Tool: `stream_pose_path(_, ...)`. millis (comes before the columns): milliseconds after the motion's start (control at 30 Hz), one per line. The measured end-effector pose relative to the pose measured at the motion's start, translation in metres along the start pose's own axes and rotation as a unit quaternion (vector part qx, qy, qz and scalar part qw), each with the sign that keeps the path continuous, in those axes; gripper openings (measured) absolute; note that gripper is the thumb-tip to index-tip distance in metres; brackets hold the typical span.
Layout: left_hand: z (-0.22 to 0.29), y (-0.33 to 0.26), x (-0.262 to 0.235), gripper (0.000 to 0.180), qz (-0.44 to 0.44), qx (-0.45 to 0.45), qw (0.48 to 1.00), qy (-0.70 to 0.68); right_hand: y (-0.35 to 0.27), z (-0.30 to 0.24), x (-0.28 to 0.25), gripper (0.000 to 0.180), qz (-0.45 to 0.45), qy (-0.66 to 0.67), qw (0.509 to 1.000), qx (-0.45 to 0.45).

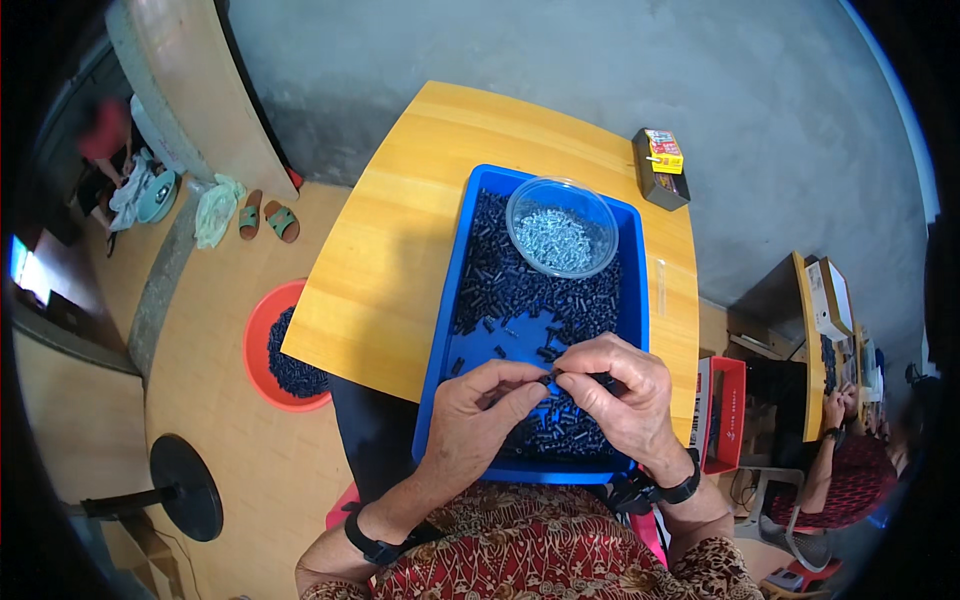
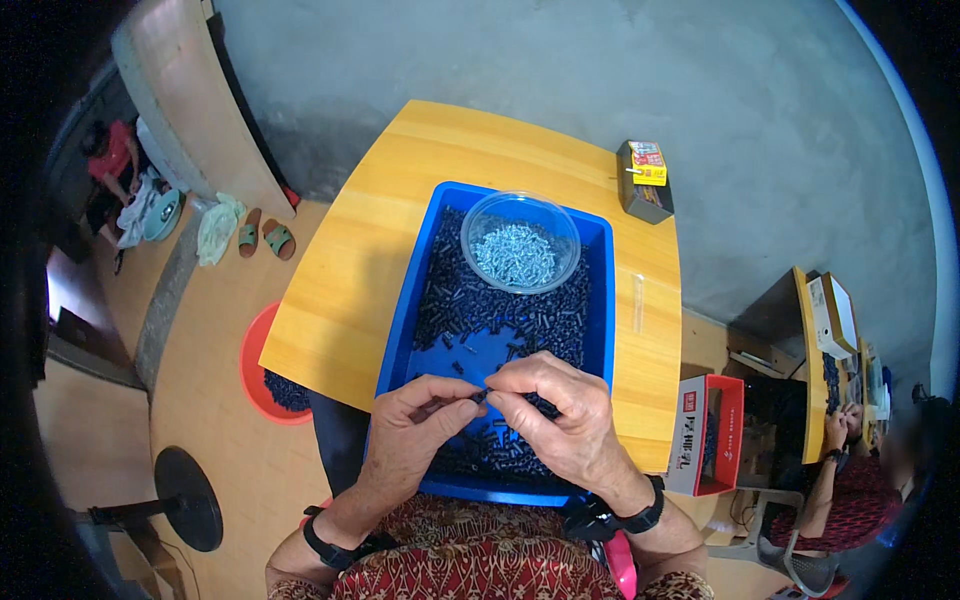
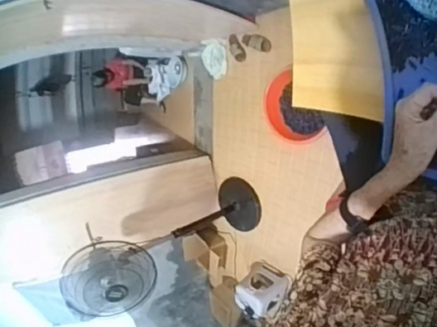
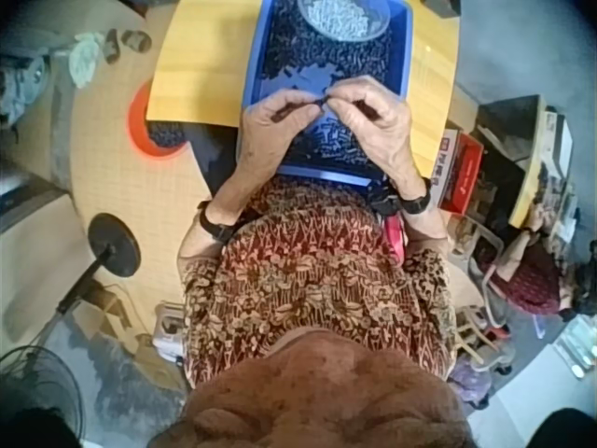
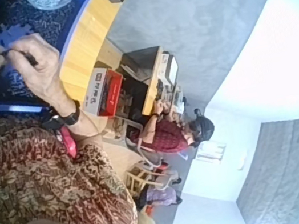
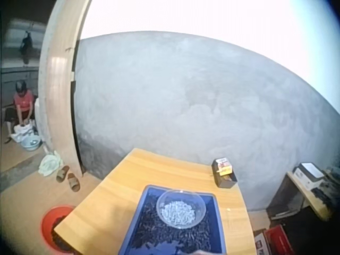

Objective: Sorting small black and blue plastic parts into containers.

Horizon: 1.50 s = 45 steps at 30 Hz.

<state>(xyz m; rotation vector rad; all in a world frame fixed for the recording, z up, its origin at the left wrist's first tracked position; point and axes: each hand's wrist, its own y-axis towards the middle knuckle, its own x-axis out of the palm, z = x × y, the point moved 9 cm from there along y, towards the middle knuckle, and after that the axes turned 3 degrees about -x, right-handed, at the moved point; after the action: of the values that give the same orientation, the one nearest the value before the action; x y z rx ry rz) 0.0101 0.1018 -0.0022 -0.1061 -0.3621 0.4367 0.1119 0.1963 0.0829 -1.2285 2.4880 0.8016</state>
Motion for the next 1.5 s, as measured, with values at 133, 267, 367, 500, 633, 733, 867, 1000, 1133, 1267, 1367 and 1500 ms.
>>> stream_pose_path(133,-0.003,0.0,0.0,0.016,-0.006,-0.006,1.0,0.003,0.002,-0.012,0.002,0.012,-0.015,-0.059,0.997,-0.038)
stream_pose_path(267,0.001,0.001,-0.001,0.016,-0.003,0.009,0.999,0.034,0.001,-0.02,0.005,0.014,-0.02,-0.108,0.99,-0.089)
stream_pose_path(367,-0.002,0.002,-0.001,0.017,-0.005,-0.002,1.0,0.012,-0.003,-0.008,0.005,0.013,-0.009,-0.058,0.996,-0.063)
stream_pose_path(500,-0.011,0.003,0.002,0.017,-0.04,-0.041,0.998,-0.025,-0.004,-0.006,0.005,0.011,0.004,-0.051,0.995,-0.085)
stream_pose_path(633,-0.013,0.004,0.003,0.017,-0.055,-0.053,0.994,-0.075,-0.006,-0.002,0.012,0.011,-0.005,-0.044,0.996,-0.079)
stream_pose_path(733,-0.018,0.003,0.002,0.018,-0.055,-0.067,0.992,-0.096,-0.012,0.004,0.015,0.016,0.003,-0.033,0.997,-0.067)
stream_pose_path(867,-0.021,0.007,-0.002,0.018,-0.041,-0.068,0.991,-0.11,-0.01,-0.004,0.019,0.033,0.002,-0.088,0.991,-0.096)
stream_pose_path(1000,-0.021,0.009,-0.006,0.017,-0.022,-0.084,0.98,-0.179,-0.005,-0.013,0.02,0.042,-0.006,-0.138,0.985,-0.106)
stream_pose_path(1133,-0.03,0.008,-0.003,0.015,-0.033,-0.107,0.982,-0.155,-0.006,-0.017,0.022,0.046,-0.014,-0.215,0.964,-0.154)
stream_pose_path(1267,-0.031,0.008,-0.001,0.016,-0.04,-0.111,0.983,-0.142,-0.007,-0.02,0.023,0.043,-0.015,-0.235,0.957,-0.167)
stream_pose_path(1367,-0.028,0.008,-0.003,0.02,-0.026,-0.125,0.978,-0.165,-0.009,-0.013,0.015,0.04,0.021,-0.167,0.977,-0.133)
stream_pose_path(1500,-0.025,0.006,0.0,0.024,-0.046,-0.13,0.977,-0.159,-0.011,-0.013,0.013,0.039,0.028,-0.161,0.978,-0.126)
